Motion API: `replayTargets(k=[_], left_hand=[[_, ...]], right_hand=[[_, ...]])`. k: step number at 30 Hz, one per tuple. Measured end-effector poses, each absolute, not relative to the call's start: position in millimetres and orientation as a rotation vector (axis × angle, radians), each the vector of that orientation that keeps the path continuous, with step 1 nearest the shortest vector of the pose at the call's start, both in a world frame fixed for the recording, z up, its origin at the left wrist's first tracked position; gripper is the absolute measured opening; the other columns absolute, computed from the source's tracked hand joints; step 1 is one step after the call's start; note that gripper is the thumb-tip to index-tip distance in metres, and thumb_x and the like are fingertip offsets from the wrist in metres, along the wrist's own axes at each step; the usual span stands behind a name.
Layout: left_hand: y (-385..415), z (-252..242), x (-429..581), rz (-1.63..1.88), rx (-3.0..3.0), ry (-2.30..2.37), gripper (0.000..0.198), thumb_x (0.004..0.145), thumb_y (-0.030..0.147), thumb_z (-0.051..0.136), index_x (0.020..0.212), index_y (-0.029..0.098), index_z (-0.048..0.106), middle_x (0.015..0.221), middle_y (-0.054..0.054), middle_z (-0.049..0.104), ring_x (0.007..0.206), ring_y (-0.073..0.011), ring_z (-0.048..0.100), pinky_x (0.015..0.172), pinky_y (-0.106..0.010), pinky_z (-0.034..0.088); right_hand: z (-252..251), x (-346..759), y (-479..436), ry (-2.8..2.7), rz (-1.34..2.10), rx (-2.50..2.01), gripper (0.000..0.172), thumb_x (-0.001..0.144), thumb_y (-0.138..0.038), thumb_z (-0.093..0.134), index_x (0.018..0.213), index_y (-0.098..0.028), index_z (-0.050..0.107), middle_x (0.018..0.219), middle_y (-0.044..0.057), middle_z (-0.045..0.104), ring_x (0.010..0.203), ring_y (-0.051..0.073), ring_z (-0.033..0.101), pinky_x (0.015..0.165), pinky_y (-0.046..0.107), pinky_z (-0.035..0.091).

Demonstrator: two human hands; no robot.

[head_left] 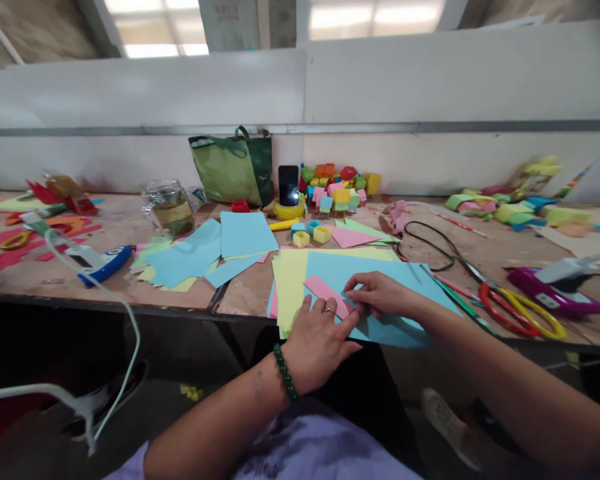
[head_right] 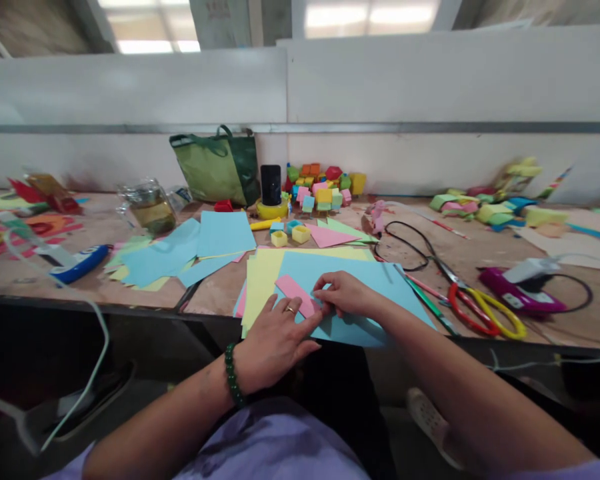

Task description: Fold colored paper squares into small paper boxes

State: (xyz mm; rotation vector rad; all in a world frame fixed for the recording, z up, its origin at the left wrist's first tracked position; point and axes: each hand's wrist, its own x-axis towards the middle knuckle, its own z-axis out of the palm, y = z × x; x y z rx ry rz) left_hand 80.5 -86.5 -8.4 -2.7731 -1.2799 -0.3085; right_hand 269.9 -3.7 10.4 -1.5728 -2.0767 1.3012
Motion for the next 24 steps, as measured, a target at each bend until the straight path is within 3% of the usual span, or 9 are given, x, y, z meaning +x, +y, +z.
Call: replayTargets(k=[4,8,12,15,19,22,24], left_hand=[[-81.8,-4.3,67.6,-0.28,-2.842,-1.224,0.034,0.093,0.042,0.045,0.121,0.024,0.052,0.13,-0.014,0.052,0.125,-0.0301,0.045,0.107,-0.053,0.026],[-72.7,5.1,54.4,-0.351,-2.948,-1.323,0.034,0.093,0.044,0.045,0.115,0.02,0.052,0.116,-0.01,0.06,0.119,-0.0278,0.049,0.106,-0.052,0.03],[-70.5,7.0,50.5,-0.391,-2.931,-1.362,0.039,0.094,0.043,0.043,0.127,0.023,0.047,0.113,-0.009,0.06,0.115,-0.0263,0.05,0.106,-0.052,0.029],[-76.5,0.3,49.7,-0.35,-2.883,-1.362,0.037,0.093,0.044,0.043,0.126,0.028,0.051,0.122,-0.009,0.057,0.125,-0.0307,0.043,0.107,-0.057,0.025],[-86.3,-10.3,47.0,-0.348,-2.878,-1.42,0.056,0.089,0.058,0.043,0.136,0.029,0.043,0.142,-0.012,0.043,0.136,-0.0387,0.031,0.108,-0.061,0.022],[-89.7,-14.3,44.6,-0.396,-2.907,-1.461,0.077,0.082,0.069,0.045,0.142,0.022,0.036,0.147,-0.015,0.038,0.138,-0.0399,0.026,0.11,-0.061,0.02],[-89.9,-15.1,43.2,-0.416,-2.908,-1.48,0.077,0.081,0.069,0.046,0.141,0.022,0.037,0.147,-0.014,0.038,0.139,-0.0399,0.025,0.11,-0.062,0.02]], right_hand=[[10.1,281.1,2.9,-2.187,1.016,-1.586,0.029,0.078,-0.043,0.058,0.087,-0.015,0.062,0.057,-0.002,0.058,0.044,0.01,0.051,0.046,0.022,0.039],[11.2,272.0,-16.8,-2.383,0.769,-1.497,0.026,0.079,-0.037,0.058,0.091,-0.016,0.067,0.064,0.001,0.061,0.059,0.014,0.054,0.056,0.024,0.038],[21.6,254.9,-49.1,-2.495,0.936,-1.306,0.028,0.086,-0.032,0.049,0.104,-0.021,0.067,0.072,0.001,0.066,0.062,0.014,0.055,0.059,0.023,0.038],[35.3,259.0,-44.8,-2.606,1.166,-1.228,0.028,0.082,-0.037,0.056,0.099,-0.02,0.07,0.068,0.0,0.064,0.059,0.013,0.054,0.055,0.022,0.038],[41.1,268.4,-6.5,-2.4,1.081,-1.425,0.032,0.074,-0.047,0.064,0.078,-0.015,0.065,0.062,-0.001,0.06,0.054,0.011,0.052,0.051,0.021,0.039],[31.9,258.7,16.2,-2.458,1.067,-1.446,0.038,0.071,-0.054,0.066,0.071,-0.016,0.061,0.055,-0.002,0.057,0.05,0.01,0.05,0.048,0.022,0.036],[24.8,247.9,24.9,-2.495,1.044,-1.455,0.039,0.065,-0.055,0.071,0.068,-0.017,0.06,0.055,-0.003,0.057,0.05,0.01,0.05,0.047,0.022,0.035]])
